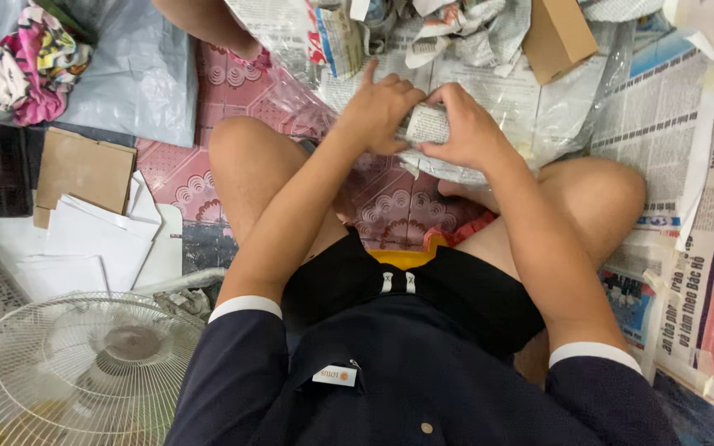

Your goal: The person sits on the floor and wraps disposable paper cups with newspaper sheets. They fold the newspaper around each cup, roll it tightly, and place the wrapped bundle into a pile. The person handles cups and newspaper sheets one at a time.

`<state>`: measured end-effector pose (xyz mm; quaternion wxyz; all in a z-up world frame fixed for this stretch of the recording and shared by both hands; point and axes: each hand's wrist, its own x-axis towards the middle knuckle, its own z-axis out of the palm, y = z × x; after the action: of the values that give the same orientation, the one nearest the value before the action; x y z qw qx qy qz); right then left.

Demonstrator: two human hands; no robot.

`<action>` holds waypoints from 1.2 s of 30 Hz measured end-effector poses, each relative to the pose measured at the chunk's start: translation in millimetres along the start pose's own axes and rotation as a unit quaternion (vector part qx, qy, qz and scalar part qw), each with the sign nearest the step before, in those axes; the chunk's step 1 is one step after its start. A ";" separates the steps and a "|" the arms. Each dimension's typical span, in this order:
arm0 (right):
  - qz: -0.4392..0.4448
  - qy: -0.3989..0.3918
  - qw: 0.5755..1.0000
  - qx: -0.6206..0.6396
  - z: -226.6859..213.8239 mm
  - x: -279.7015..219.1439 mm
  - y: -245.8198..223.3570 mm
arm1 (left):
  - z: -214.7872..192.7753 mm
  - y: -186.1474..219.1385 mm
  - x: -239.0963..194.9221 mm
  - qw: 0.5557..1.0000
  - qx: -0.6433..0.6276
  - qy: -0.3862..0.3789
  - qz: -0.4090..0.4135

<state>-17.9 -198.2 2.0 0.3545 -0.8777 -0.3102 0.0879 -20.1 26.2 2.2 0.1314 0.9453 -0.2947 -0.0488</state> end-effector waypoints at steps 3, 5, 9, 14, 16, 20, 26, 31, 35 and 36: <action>0.042 -0.029 0.999 -0.018 2.5 0.5 -0.5 | 1.8 3.7 -1.1 1.000 0.017 0.016 -0.002; 0.022 0.003 0.998 -0.060 6.0 0.7 2.5 | 5.0 5.6 1.2 0.999 0.027 0.038 -0.006; -0.076 0.056 0.992 -0.087 12.7 1.0 15.4 | 15.3 13.0 9.5 0.990 0.087 0.095 -0.049; -0.021 0.035 0.997 -0.063 18.7 6.0 27.7 | 23.7 19.7 15.2 0.983 0.131 0.094 -0.089; 0.000 0.024 0.999 -0.041 21.1 4.4 27.2 | 25.0 22.4 13.4 0.981 0.145 0.094 -0.093; 0.034 0.005 0.998 -0.044 20.5 4.5 17.1 | 19.4 23.9 9.9 0.983 0.145 -0.002 -0.108; 0.002 0.018 0.996 -0.092 30.2 1.6 3.5 | 28.8 28.1 1.6 0.985 0.122 -0.001 -0.125; -0.012 0.037 0.998 -0.057 34.4 3.3 6.3 | 44.4 18.6 1.6 0.984 0.117 -0.035 -0.132; -0.024 0.054 0.998 -0.018 34.1 0.1 8.8 | 26.0 7.3 6.1 0.994 0.070 0.071 -0.054; -0.031 0.063 0.998 -0.004 30.8 1.0 9.6 | 14.6 4.1 4.5 0.996 0.031 0.068 -0.048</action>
<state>-24.0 -185.4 -27.0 0.3727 -0.8726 -0.3149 0.0203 -21.0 17.2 -10.8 0.1192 0.9630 -0.2411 0.0189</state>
